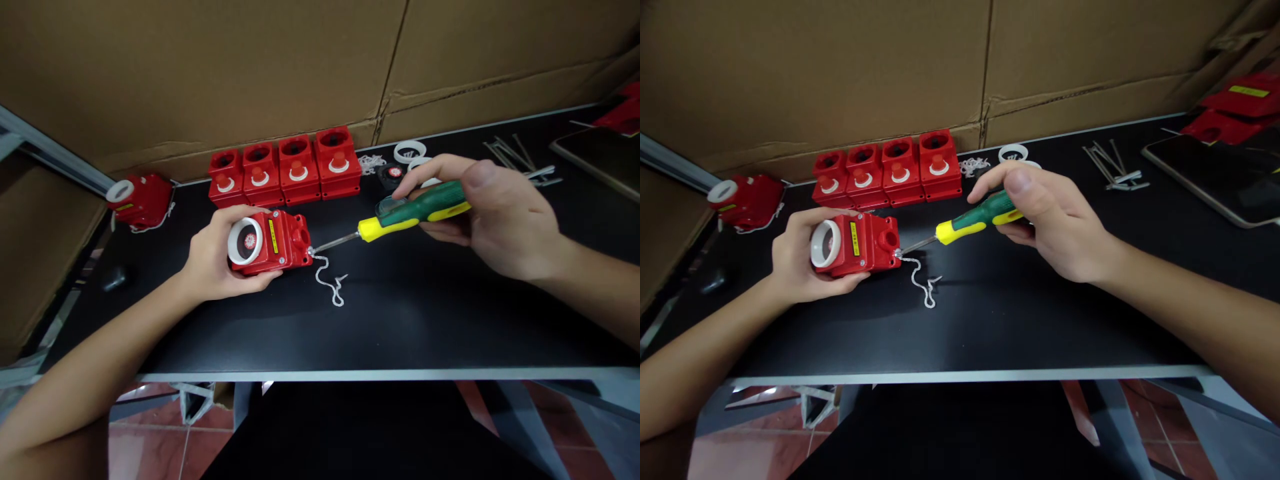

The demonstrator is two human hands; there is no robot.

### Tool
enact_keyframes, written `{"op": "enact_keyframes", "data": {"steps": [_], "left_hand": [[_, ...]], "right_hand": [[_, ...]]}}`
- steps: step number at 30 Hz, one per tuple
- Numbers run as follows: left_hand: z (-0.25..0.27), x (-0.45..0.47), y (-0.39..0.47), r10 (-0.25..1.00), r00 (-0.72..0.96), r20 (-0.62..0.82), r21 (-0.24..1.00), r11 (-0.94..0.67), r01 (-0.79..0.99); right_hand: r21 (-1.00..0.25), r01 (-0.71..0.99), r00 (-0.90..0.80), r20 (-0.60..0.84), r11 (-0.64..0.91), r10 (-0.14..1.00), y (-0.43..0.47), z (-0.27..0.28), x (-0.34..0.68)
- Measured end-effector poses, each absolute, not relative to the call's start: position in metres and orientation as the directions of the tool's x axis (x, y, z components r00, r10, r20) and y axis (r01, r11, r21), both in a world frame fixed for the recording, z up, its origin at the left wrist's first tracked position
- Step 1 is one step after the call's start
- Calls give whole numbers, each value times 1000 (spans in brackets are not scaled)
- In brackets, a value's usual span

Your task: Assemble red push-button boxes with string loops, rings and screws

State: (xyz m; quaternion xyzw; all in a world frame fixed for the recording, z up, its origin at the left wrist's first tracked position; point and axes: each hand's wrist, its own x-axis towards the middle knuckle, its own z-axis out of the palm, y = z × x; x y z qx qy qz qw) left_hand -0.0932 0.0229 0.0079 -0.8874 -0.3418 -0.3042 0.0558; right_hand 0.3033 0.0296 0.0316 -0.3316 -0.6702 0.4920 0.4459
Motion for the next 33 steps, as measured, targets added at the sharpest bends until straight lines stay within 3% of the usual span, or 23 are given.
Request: {"op": "enact_keyframes", "data": {"steps": [8, 18, 26, 29, 33], "left_hand": [[9, -90, 23, 510, 600, 617, 71, -795, 602], [6, -90, 23, 544, 567, 619, 112, -775, 622], [7, -89, 20, 597, 542, 591, 136, -736, 663], [8, -88, 19, 570, 546, 614, 139, -759, 636], [9, -88, 20, 553, 566, 612, 140, -779, 611]], "right_hand": [[-923, 64, -315, 341, 378, 886, 27, 35, 300], [-868, 32, -367, 451, 496, 814, 31, 28, 306], [-925, 41, -294, 351, 378, 889, 27, 30, 304], [-905, 141, -260, 358, 402, 897, 25, 27, 306], [-772, 367, -252, 454, 519, 854, 24, 27, 307]]}}
